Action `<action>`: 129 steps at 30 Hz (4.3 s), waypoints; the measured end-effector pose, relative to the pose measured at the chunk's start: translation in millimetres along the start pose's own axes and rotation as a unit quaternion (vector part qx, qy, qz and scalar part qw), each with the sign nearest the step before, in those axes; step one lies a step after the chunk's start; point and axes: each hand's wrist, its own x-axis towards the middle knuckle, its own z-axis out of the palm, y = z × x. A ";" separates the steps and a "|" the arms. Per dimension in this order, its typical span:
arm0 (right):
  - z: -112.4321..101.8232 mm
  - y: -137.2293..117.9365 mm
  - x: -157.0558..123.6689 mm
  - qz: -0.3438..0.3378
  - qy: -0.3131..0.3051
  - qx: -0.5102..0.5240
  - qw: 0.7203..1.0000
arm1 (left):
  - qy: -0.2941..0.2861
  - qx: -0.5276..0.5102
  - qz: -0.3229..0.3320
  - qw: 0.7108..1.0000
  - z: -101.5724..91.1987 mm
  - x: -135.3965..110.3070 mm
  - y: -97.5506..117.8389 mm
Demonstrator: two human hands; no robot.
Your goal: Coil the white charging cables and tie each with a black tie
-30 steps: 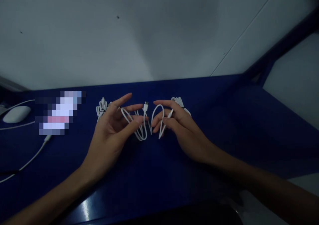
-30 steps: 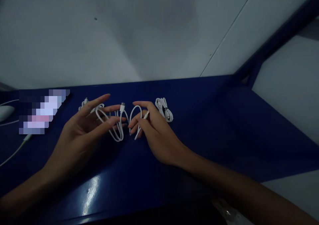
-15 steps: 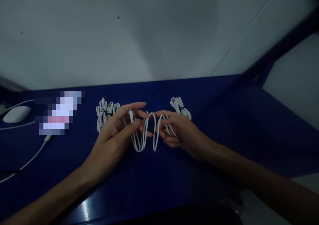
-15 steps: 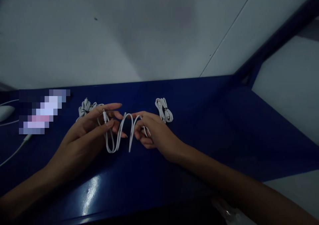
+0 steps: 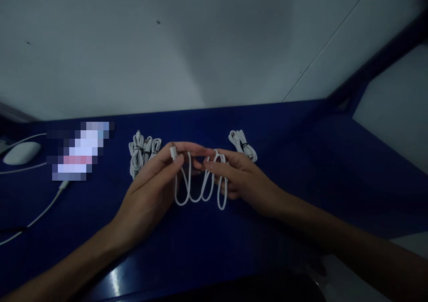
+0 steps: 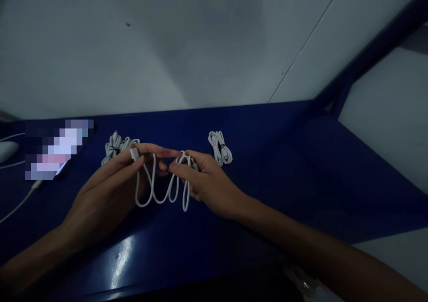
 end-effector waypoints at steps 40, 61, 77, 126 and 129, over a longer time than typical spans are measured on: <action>-3.8 -4.1 0.1 -0.099 0.056 -0.084 0.990 | -0.064 -0.012 -0.142 0.988 -7.8 5.8 -8.7; -1.5 -9.0 -5.1 -0.099 0.074 -0.067 0.990 | -0.079 0.181 -0.118 0.973 -4.1 2.0 -2.3; -3.1 -9.8 -4.0 -0.105 0.100 -0.085 0.986 | 0.059 -0.089 -0.102 0.989 2.1 6.1 -4.9; 26.5 0.2 10.5 -0.083 0.028 -0.034 0.996 | 0.064 0.076 -0.052 0.994 3.9 -8.5 -9.2; 26.7 3.2 7.8 -0.133 0.054 -0.038 0.989 | 0.127 0.272 0.056 0.952 3.3 -10.2 -6.5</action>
